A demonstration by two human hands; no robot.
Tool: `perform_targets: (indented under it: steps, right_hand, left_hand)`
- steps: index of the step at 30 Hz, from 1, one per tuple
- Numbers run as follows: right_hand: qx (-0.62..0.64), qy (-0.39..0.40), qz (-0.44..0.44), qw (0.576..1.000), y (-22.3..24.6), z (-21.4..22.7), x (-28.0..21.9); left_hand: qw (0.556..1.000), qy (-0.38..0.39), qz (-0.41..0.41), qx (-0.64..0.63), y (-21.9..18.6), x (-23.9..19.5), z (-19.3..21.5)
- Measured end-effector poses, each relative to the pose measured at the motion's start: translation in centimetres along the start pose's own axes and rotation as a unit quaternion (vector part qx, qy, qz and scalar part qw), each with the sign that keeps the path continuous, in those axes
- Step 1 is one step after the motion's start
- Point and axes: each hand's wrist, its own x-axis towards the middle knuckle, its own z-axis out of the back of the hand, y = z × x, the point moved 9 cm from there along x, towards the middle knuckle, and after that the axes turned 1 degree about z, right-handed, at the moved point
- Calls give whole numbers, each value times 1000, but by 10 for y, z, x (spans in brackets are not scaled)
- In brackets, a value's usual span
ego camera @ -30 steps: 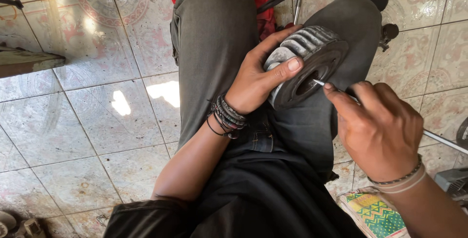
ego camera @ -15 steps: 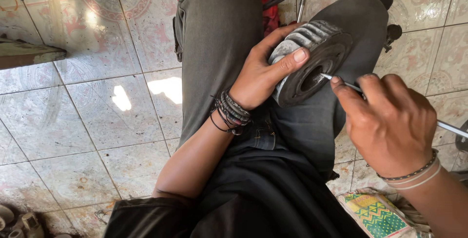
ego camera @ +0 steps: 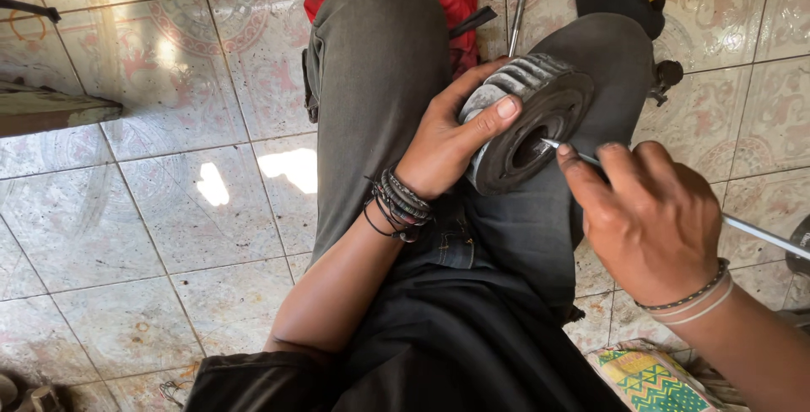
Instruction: The person holds a metal mechanical part, likely a stator or rotor, on their lap and uses a thin metal tool to scrape and clean the inner surfaces and grooves. The person rotates the part to access different areas while continuing to scrape away debris.
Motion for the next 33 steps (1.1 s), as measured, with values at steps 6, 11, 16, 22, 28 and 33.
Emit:
perform_targets:
  steps: [6, 11, 16, 22, 28, 33]
  right_hand:
    - [1, -23, -11, 1000, -2, 7, 8]
    - [13, 12, -8, 1000, -2, -2, 4]
    - [40, -14, -30, 999, -1, -2, 0]
    - [51, -19, -45, 998, -7, -3, -3]
    - [65, 44, -20, 997, 3, -15, -6]
    - [21, 30, -30, 999, 1, -10, -3]
  left_hand:
    - [998, -11, 12, -53, 7, 1, 1]
    - [1000, 12, -10, -17, 3, -2, 1]
    - [999, 8, -10, -37, 3, -4, 2]
    - [998, 27, -33, -37, 7, -6, -1]
    - [998, 38, -44, -38, -7, -9, -4]
    - [998, 31, -53, -24, -3, -7, -3]
